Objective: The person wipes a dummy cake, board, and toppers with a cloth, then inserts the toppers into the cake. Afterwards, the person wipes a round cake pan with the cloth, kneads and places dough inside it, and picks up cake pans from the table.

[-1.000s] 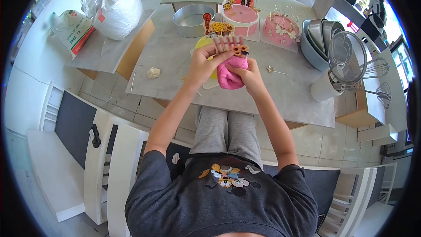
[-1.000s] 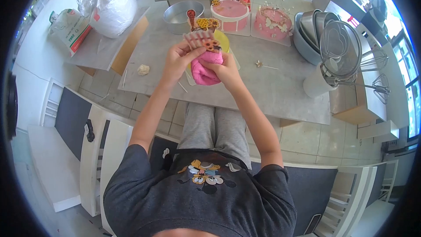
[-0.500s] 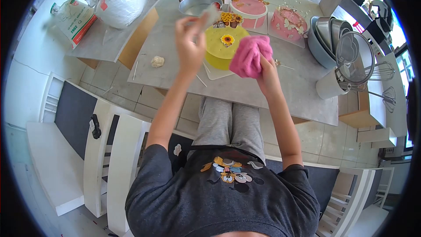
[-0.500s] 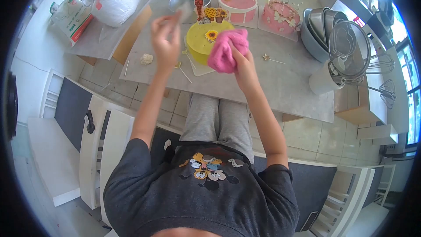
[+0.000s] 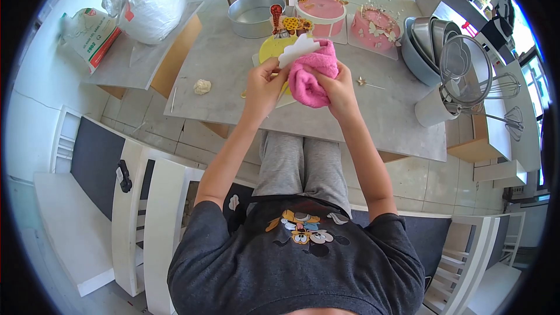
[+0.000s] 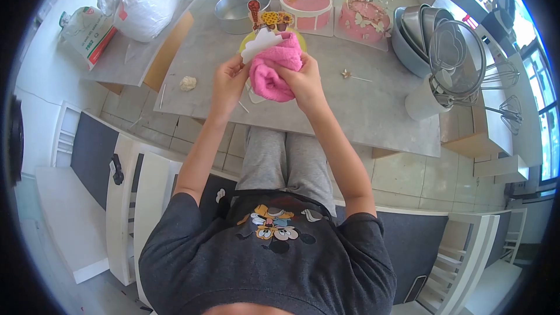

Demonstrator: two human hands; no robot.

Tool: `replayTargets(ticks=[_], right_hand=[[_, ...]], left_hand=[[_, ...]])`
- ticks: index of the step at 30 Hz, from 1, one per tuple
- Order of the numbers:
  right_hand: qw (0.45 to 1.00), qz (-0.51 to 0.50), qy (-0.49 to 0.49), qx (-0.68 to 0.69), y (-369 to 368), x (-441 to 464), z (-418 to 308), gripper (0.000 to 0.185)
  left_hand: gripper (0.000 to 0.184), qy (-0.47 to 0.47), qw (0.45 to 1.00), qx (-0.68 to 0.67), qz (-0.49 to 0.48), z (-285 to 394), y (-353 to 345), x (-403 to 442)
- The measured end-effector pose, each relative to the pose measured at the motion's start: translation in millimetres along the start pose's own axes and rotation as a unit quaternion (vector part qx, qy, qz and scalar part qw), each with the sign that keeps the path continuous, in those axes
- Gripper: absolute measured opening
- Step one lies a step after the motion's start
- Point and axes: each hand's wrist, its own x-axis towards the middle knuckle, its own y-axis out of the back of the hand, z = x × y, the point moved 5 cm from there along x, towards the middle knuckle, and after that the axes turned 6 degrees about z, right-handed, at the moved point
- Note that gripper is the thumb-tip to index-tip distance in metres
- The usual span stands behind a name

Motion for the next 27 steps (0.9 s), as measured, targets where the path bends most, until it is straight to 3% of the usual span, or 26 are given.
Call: replayTargets(ticks=[2,9,15,17,19,20,22,24,25,26,27], right_hand=[[0.996,-0.018,0.041,-0.071,-4,-2,-4,0.031],[0.994,-0.012,0.051,-0.091,-2,-1,-18,0.030],[0.997,0.015,-0.033,0.073,16,5,-5,0.026],[0.989,0.004,-0.009,0.145,45,15,-4,0.029],[0.976,-0.008,0.016,0.215,72,24,-19,0.032],[0.986,0.016,0.018,0.166,85,28,-27,0.029],[0.992,0.037,0.022,0.115,76,28,-40,0.027],[0.995,0.000,0.095,0.041,37,13,-44,0.029],[0.998,0.038,0.051,0.014,23,9,-33,0.032],[0.997,0.007,0.067,-0.038,5,6,-31,0.037],[0.997,-0.011,0.060,-0.053,-4,8,-22,0.039]], left_hand=[[0.007,-0.032,0.999,-0.010,0.013,-9,6,3],[0.015,-0.064,0.994,0.070,0.049,11,3,-6],[0.017,0.011,1.000,-0.024,0.005,14,1,-7],[0.021,0.088,0.990,-0.097,0.048,0,17,-5],[0.022,0.062,0.988,-0.110,0.094,8,39,-1],[0.024,0.037,0.982,-0.122,0.140,12,52,0],[0.024,0.015,0.989,-0.084,0.121,6,55,1],[0.022,0.024,0.993,-0.059,0.096,1,35,-5],[0.017,0.061,0.996,-0.029,0.065,4,22,-10],[0.017,0.064,0.996,-0.029,0.062,1,16,-11],[0.016,0.014,0.999,0.006,0.030,3,8,-10]])
